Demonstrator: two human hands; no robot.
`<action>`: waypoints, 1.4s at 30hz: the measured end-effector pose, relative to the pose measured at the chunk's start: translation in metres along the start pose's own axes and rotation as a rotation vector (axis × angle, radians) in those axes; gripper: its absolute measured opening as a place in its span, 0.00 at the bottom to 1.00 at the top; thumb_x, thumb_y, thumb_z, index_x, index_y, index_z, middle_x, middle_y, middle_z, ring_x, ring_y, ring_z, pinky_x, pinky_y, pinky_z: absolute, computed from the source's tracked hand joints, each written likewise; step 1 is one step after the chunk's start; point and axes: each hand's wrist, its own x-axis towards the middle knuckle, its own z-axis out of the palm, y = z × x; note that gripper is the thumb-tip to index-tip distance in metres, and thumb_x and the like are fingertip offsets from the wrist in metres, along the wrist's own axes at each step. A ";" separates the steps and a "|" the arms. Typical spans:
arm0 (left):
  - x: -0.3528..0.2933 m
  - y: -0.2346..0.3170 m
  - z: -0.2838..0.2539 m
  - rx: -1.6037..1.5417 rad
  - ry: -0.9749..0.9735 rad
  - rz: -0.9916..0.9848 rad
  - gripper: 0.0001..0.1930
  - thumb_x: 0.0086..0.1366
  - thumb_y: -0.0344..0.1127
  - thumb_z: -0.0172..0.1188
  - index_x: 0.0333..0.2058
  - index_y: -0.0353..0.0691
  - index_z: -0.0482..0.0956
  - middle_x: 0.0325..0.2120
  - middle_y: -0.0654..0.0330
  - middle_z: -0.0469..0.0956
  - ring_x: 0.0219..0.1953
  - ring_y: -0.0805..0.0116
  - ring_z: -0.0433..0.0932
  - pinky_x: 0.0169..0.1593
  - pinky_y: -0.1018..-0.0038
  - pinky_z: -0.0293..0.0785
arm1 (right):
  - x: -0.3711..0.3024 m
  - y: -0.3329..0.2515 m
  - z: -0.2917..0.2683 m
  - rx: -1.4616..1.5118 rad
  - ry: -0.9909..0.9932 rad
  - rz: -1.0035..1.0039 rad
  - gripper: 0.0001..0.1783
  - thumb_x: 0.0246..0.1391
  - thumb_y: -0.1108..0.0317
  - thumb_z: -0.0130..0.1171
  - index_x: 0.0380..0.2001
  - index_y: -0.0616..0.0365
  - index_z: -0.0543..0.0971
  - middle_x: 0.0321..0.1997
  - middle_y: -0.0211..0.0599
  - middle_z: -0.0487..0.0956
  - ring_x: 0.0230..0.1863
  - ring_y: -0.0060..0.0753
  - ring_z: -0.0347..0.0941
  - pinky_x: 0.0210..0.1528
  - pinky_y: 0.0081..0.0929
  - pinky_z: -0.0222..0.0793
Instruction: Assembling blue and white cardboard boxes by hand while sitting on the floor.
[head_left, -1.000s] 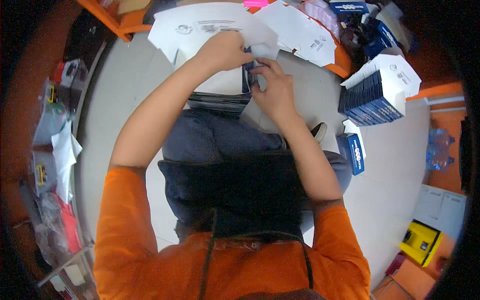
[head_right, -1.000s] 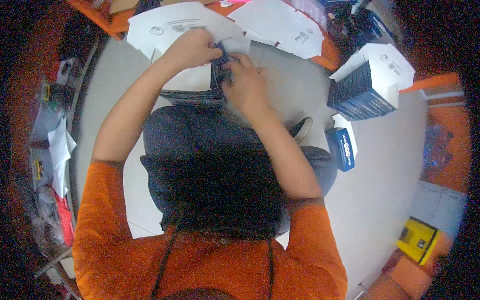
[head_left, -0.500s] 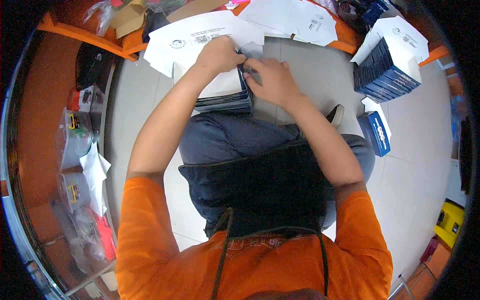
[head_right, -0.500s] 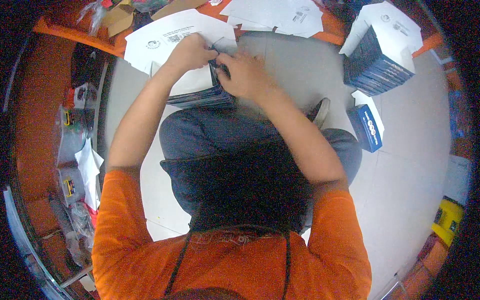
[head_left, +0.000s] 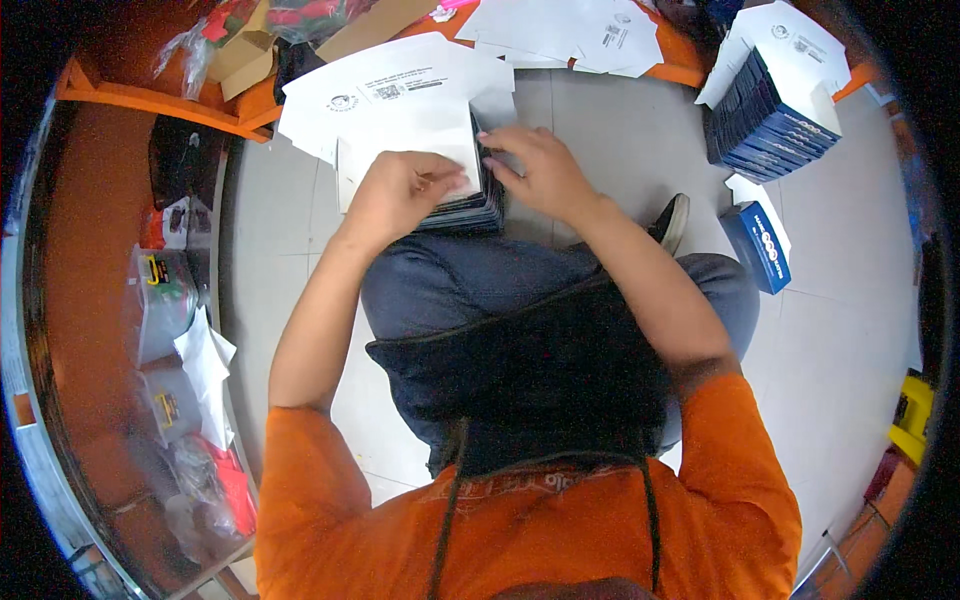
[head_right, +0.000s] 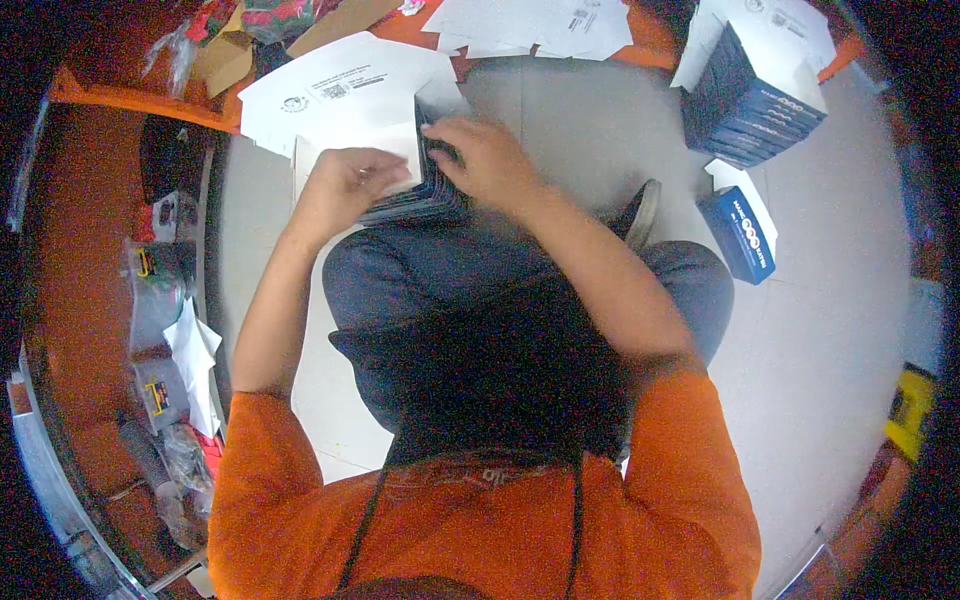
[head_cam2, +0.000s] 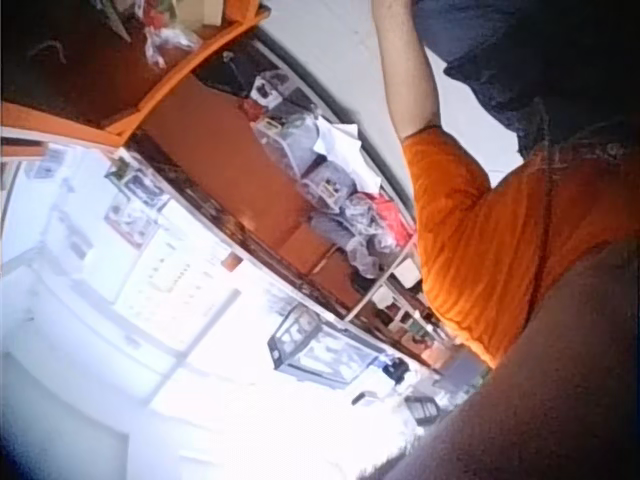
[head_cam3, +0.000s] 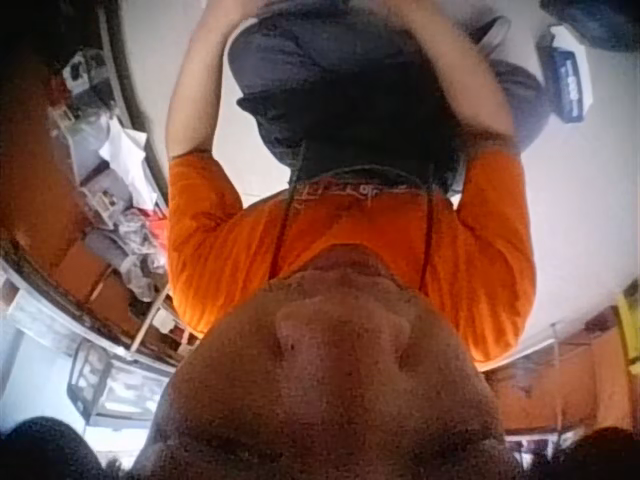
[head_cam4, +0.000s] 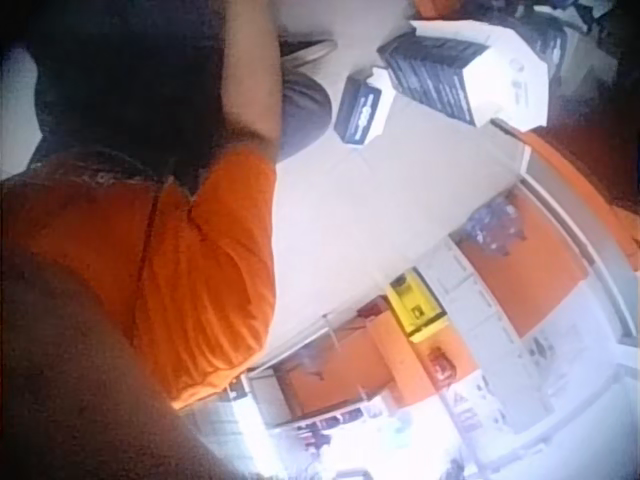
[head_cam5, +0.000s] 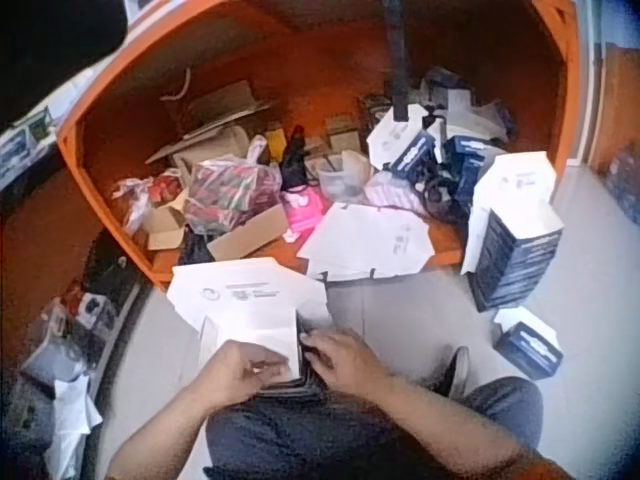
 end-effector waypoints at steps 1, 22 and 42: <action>-0.002 -0.001 -0.003 -0.033 -0.025 0.010 0.18 0.56 0.42 0.69 0.40 0.34 0.82 0.36 0.51 0.83 0.38 0.61 0.82 0.41 0.68 0.77 | 0.001 0.001 0.002 0.029 -0.008 0.006 0.17 0.53 0.67 0.58 0.48 0.57 0.78 0.48 0.48 0.78 0.51 0.52 0.73 0.56 0.44 0.67; -0.030 -0.026 -0.008 0.119 0.540 0.192 0.10 0.58 0.36 0.67 0.37 0.39 0.81 0.35 0.57 0.83 0.39 0.58 0.82 0.66 0.54 0.57 | -0.008 -0.015 -0.002 0.065 -0.010 0.124 0.25 0.61 0.51 0.54 0.47 0.66 0.75 0.53 0.55 0.76 0.55 0.56 0.72 0.59 0.43 0.67; -0.032 -0.027 0.020 -0.198 0.322 -0.388 0.15 0.69 0.38 0.55 0.35 0.28 0.80 0.14 0.62 0.72 0.17 0.77 0.68 0.22 0.75 0.64 | -0.346 0.117 -0.309 -0.724 -0.003 1.192 0.35 0.54 0.42 0.59 0.47 0.67 0.74 0.43 0.64 0.79 0.47 0.66 0.75 0.50 0.47 0.70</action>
